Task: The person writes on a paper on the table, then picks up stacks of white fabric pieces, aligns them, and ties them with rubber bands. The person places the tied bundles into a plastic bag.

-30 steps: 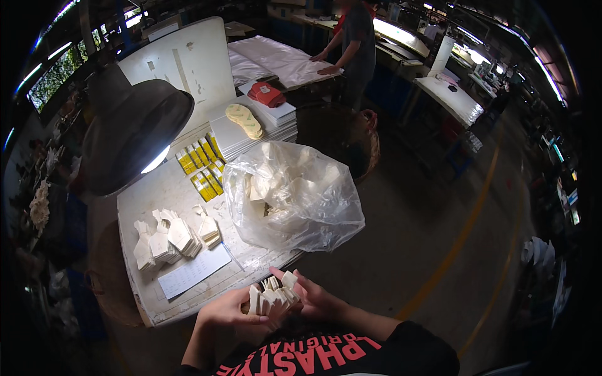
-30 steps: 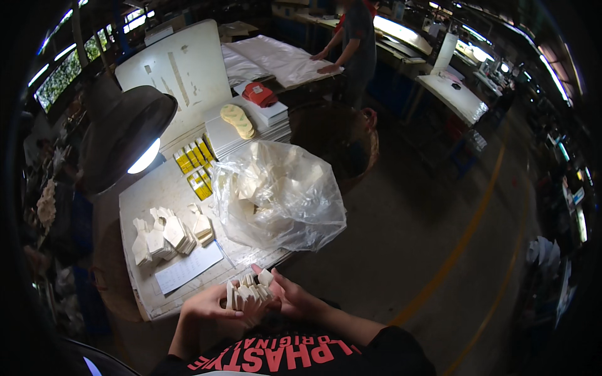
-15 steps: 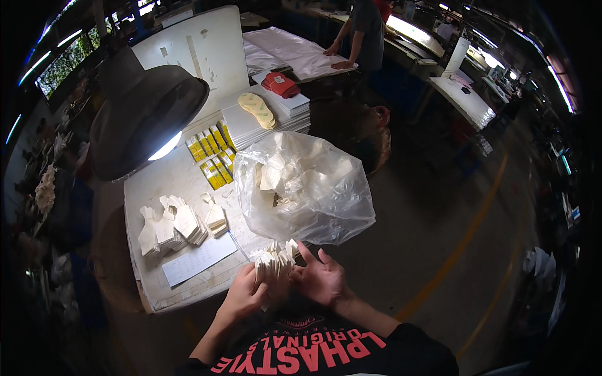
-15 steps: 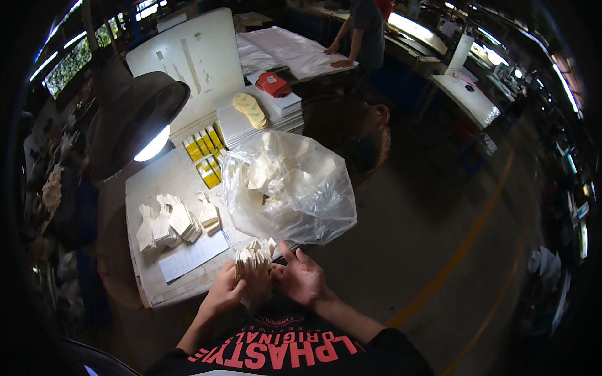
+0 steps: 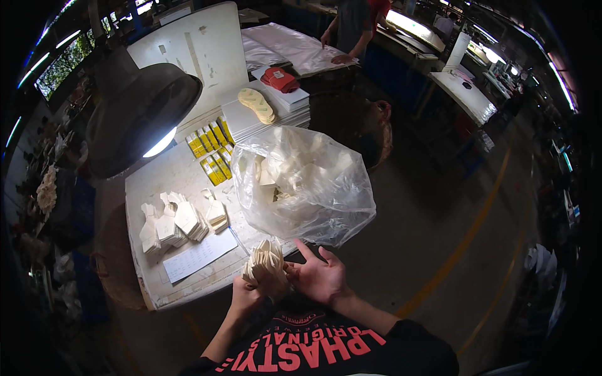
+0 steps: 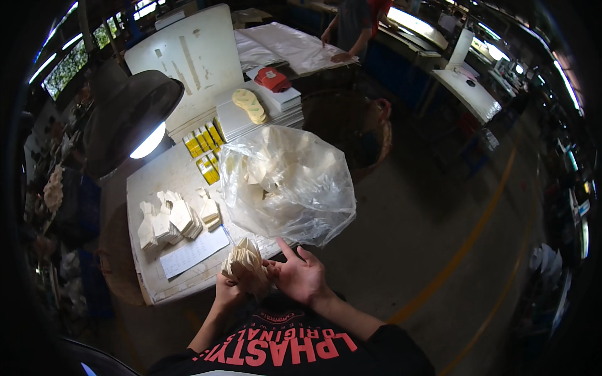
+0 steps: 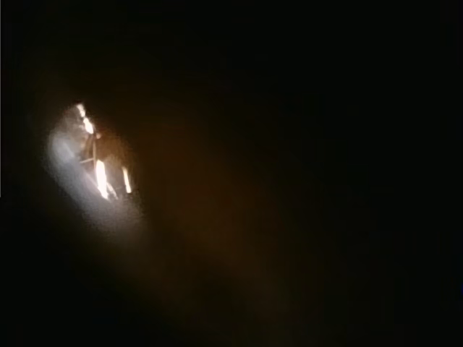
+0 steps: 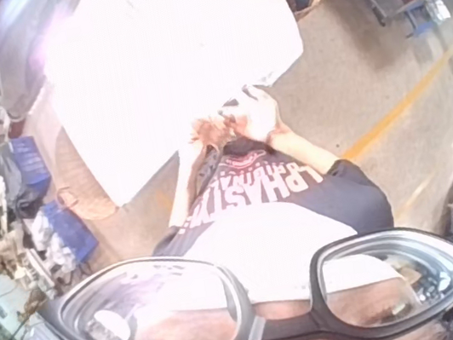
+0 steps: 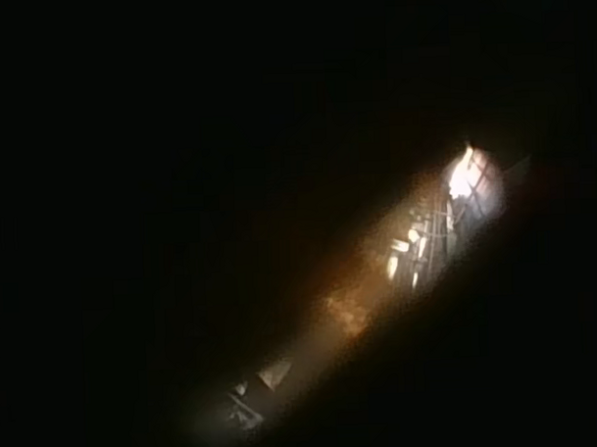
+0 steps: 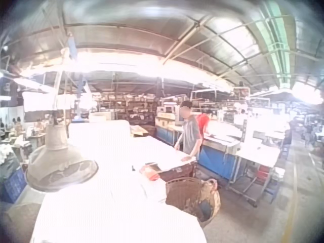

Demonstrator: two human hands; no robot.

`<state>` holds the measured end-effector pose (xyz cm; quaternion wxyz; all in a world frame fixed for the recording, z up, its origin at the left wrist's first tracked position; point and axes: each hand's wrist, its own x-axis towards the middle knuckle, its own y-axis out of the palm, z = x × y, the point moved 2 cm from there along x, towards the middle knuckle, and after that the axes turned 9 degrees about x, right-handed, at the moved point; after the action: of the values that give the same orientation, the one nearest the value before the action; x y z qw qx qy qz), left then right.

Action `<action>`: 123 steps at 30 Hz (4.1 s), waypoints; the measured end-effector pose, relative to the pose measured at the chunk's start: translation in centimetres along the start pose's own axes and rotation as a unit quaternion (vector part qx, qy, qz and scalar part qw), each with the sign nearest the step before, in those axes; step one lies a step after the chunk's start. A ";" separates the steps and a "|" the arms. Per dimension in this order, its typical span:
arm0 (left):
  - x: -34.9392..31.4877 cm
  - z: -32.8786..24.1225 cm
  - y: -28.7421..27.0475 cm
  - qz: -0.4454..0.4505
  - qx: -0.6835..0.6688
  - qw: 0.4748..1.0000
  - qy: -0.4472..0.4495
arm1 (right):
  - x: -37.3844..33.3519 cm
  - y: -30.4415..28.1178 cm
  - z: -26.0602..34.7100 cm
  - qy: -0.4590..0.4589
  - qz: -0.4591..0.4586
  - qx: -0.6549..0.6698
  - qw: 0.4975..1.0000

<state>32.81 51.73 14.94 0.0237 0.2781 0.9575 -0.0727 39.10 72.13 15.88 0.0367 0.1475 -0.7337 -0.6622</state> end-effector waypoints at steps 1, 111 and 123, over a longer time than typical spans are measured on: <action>-0.2 1.2 -0.2 0.004 -0.019 1.000 -0.009 | 0.0 0.1 0.0 -0.004 -0.009 -0.005 1.000; -2.5 -5.1 2.6 0.089 -0.028 0.993 -0.074 | -2.3 3.7 -2.7 -0.163 -0.071 -0.667 0.723; -3.7 -7.0 2.5 0.068 -0.165 0.983 -0.039 | -3.0 7.7 -1.5 -0.223 -0.112 -0.759 0.601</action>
<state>37.21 52.93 21.89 0.1116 0.3319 0.9335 0.0772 41.01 72.05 24.07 -0.1038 -0.0054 0.0696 -0.9921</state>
